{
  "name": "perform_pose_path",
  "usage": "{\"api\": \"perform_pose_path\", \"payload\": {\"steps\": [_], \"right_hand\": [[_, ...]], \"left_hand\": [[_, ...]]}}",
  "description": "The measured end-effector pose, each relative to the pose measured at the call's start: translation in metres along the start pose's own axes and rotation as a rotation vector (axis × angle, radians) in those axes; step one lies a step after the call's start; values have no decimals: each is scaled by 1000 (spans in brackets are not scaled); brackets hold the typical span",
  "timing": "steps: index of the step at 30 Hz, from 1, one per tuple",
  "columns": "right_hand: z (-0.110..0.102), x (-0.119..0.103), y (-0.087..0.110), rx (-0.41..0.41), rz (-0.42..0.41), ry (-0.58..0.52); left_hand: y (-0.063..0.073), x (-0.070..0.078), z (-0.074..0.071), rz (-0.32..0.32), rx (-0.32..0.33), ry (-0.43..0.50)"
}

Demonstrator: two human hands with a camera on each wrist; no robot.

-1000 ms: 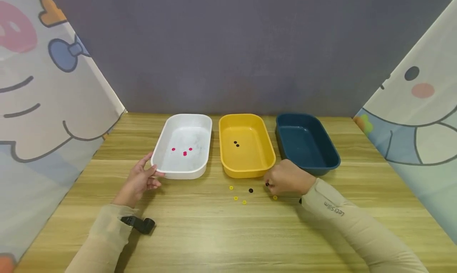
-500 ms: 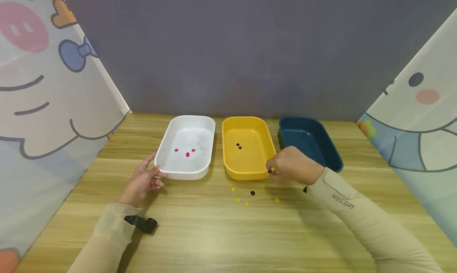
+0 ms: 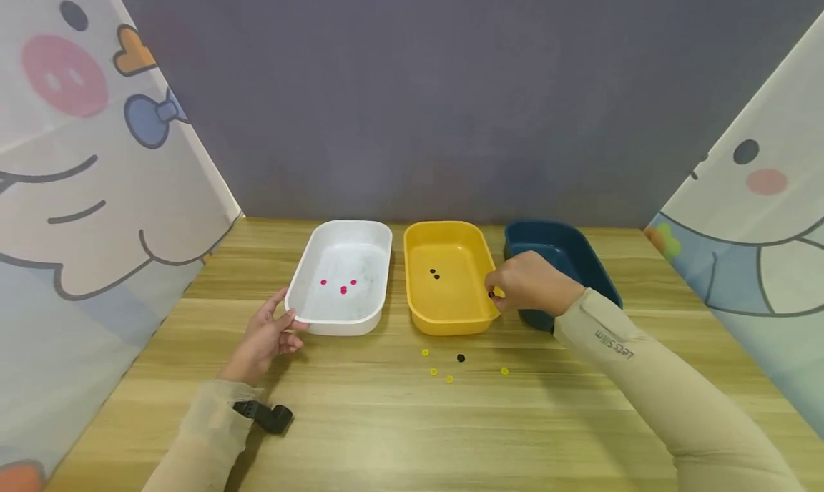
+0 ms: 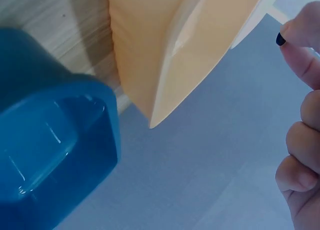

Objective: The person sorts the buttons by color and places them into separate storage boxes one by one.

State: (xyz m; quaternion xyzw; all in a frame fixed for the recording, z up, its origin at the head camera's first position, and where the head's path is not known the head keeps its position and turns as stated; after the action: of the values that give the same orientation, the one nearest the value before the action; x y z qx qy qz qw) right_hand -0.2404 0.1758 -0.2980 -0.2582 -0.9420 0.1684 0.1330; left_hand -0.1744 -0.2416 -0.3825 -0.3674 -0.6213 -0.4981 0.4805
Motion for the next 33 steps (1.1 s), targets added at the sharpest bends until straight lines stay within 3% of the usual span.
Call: {"api": "perform_pose_path", "payload": {"steps": [6, 15, 24, 28, 33], "right_hand": [[8, 10, -10, -48, 49, -15], [21, 18, -38, -186, 166, -14], [24, 21, -63, -82, 127, -22], [24, 22, -76, -86, 110, -40], [21, 24, -94, -115, 163, -35]], "left_hand": [[3, 0, -1, -9, 7, 17], [3, 0, 0, 17, 2, 12], [3, 4, -1, 3, 26, -7], [3, 4, -1, -8, 25, -7], [3, 4, -1, 0, 16, 16]]}}
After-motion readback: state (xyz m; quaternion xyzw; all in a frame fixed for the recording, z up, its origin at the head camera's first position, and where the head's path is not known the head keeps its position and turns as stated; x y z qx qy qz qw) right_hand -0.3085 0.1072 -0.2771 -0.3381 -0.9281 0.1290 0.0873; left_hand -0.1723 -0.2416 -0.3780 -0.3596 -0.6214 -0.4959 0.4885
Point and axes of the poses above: each hand's wrist, its own y-axis away from the middle knuckle, its own z-axis out of the palm, x = y × z, the point moved 1 cm from there along -y, towards the middle knuckle, and after that the axes turned 14 degrees about x, right-handed, at the moved point
